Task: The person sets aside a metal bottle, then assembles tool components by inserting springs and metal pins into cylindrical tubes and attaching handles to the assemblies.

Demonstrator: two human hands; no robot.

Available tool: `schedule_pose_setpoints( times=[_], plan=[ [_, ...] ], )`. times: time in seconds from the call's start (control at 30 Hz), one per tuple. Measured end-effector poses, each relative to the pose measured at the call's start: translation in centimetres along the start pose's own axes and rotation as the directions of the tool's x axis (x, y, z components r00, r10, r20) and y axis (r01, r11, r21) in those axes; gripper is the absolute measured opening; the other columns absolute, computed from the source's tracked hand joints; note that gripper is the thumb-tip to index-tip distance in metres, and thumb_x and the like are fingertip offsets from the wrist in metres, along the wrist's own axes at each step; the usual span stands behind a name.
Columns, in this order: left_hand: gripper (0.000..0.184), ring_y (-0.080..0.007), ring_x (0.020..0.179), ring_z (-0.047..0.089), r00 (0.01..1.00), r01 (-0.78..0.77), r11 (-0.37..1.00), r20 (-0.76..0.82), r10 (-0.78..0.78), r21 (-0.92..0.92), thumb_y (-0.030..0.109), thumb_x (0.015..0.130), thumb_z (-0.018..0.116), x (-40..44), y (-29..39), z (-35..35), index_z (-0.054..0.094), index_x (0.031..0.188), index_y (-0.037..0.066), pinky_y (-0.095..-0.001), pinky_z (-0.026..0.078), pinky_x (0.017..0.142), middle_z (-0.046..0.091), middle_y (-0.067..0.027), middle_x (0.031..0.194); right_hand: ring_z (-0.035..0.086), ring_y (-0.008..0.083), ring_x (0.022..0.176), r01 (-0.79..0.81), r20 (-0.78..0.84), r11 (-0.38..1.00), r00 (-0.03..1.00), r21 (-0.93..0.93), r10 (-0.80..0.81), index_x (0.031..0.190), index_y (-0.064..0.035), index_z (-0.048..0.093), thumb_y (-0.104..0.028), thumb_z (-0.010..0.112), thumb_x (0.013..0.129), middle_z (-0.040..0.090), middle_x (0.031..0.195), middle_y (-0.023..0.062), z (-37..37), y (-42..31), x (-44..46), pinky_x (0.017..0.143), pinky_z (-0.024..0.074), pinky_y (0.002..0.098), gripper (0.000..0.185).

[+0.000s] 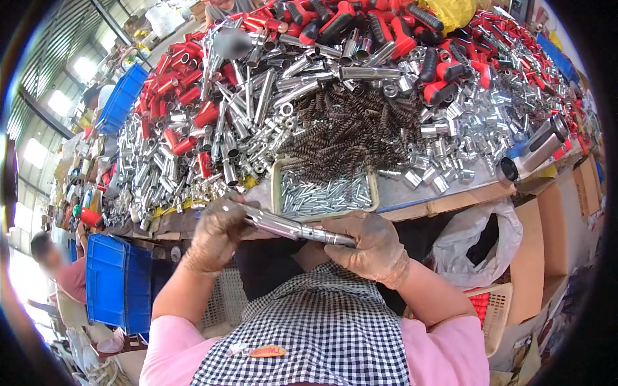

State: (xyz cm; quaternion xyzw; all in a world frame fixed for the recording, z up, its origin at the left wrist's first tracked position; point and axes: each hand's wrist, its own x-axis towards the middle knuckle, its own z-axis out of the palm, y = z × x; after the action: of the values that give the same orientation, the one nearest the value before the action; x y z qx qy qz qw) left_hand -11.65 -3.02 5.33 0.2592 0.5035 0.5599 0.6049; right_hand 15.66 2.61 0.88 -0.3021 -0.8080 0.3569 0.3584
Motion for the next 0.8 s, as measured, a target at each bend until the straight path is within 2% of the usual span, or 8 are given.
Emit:
schedule_pose_setpoints(
  times=[0.23,0.33,0.43,0.5,0.53,0.6,0.67,0.8],
  plan=[
    [0.030,-0.0176,0.067,0.066,0.933,0.125,0.845,0.229,-0.279,0.521,0.015,0.081,0.065,-2.7,-1.2,-2.1,0.062,0.102,-0.006,-0.0267,0.055,0.065,0.068,-0.0132,0.087,0.067,0.0298,0.084,-0.026,0.222,0.999,0.975,0.040,0.016,0.122,-0.0057,0.062,-0.026,0.085,0.067,0.068,0.093,0.0136,0.7,-2.5,-0.2,0.073,0.0530,0.0359,0.062],
    [0.022,-0.0162,0.071,0.065,0.931,-0.281,0.667,0.364,0.016,0.690,0.014,0.084,0.061,-2.9,-3.3,0.1,0.067,0.092,-0.005,-0.0298,0.053,0.064,0.068,-0.0125,0.088,0.066,0.0330,0.094,-0.222,0.367,0.971,0.914,0.086,0.176,0.139,-0.0074,0.047,-0.042,0.082,0.070,0.067,0.104,0.0176,1.7,-3.9,0.1,0.082,0.0504,0.0383,0.085],
    [0.022,-0.0164,0.074,0.064,0.889,-0.401,0.691,0.436,0.137,0.601,0.016,0.086,0.060,-0.7,-6.0,-0.7,0.067,0.092,-0.004,-0.0322,0.051,0.064,0.067,-0.0140,0.086,0.067,0.0334,0.095,-0.065,0.335,0.998,0.940,0.001,0.061,0.132,-0.0022,0.054,-0.040,0.081,0.073,0.069,0.106,0.0170,3.1,-1.6,0.0,0.082,0.0524,0.0390,0.075],
    [0.023,-0.0225,0.074,0.065,0.544,-0.811,-0.062,0.788,0.288,0.582,0.019,0.087,0.061,0.9,-5.2,0.1,0.066,0.094,-0.002,-0.0349,0.051,0.068,0.065,-0.0159,0.084,0.067,0.0337,0.094,-0.088,0.380,0.994,0.919,-0.066,0.106,0.127,-0.0032,0.057,-0.037,0.080,0.074,0.069,0.105,0.0168,2.4,-1.1,-0.3,0.082,0.0527,0.0386,0.067],
    [0.023,-0.0225,0.074,0.065,0.545,-0.811,-0.058,0.788,0.286,0.582,0.019,0.087,0.061,1.6,-4.6,0.9,0.066,0.094,-0.002,-0.0349,0.051,0.068,0.065,-0.0159,0.084,0.067,0.0340,0.094,-0.102,0.429,0.987,0.892,-0.122,0.145,0.122,-0.0042,0.061,-0.035,0.079,0.075,0.069,0.104,0.0167,2.1,-0.9,-0.5,0.081,0.0529,0.0383,0.060],
    [0.022,-0.0321,0.078,0.066,0.960,-0.171,0.360,0.237,-0.147,0.917,0.018,0.087,0.062,2.6,0.0,5.9,0.065,0.098,-0.001,-0.0399,0.051,0.071,0.064,-0.0197,0.085,0.067,0.0340,0.091,-0.136,0.370,0.979,0.911,-0.151,0.183,0.117,-0.0058,0.063,-0.036,0.076,0.076,0.069,0.100,0.0160,1.4,-0.3,-1.1,0.080,0.0525,0.0398,0.053],
    [0.021,-0.0376,0.081,0.065,0.820,-0.532,-0.015,0.520,0.239,0.847,0.015,0.085,0.062,6.8,-1.7,4.8,0.062,0.101,0.001,-0.0435,0.051,0.072,0.066,-0.0204,0.088,0.067,0.0341,0.086,-0.192,0.235,0.959,0.942,-0.209,0.240,0.105,-0.0090,0.065,-0.039,0.071,0.079,0.069,0.090,0.0147,0.2,0.5,-1.4,0.076,0.0516,0.0428,0.040],
    [0.037,-0.0340,0.084,0.066,0.800,-0.510,-0.379,0.587,0.121,0.773,0.024,0.076,0.071,9.8,-4.1,6.0,0.053,0.098,0.000,-0.0425,0.052,0.073,0.064,-0.0170,0.082,0.067,0.0338,0.090,-0.261,0.157,0.941,0.942,-0.216,0.297,0.112,-0.0059,0.067,-0.029,0.080,0.072,0.069,0.098,0.0182,-2.1,0.6,-1.9,0.080,0.0539,0.0392,0.048]
  ],
)
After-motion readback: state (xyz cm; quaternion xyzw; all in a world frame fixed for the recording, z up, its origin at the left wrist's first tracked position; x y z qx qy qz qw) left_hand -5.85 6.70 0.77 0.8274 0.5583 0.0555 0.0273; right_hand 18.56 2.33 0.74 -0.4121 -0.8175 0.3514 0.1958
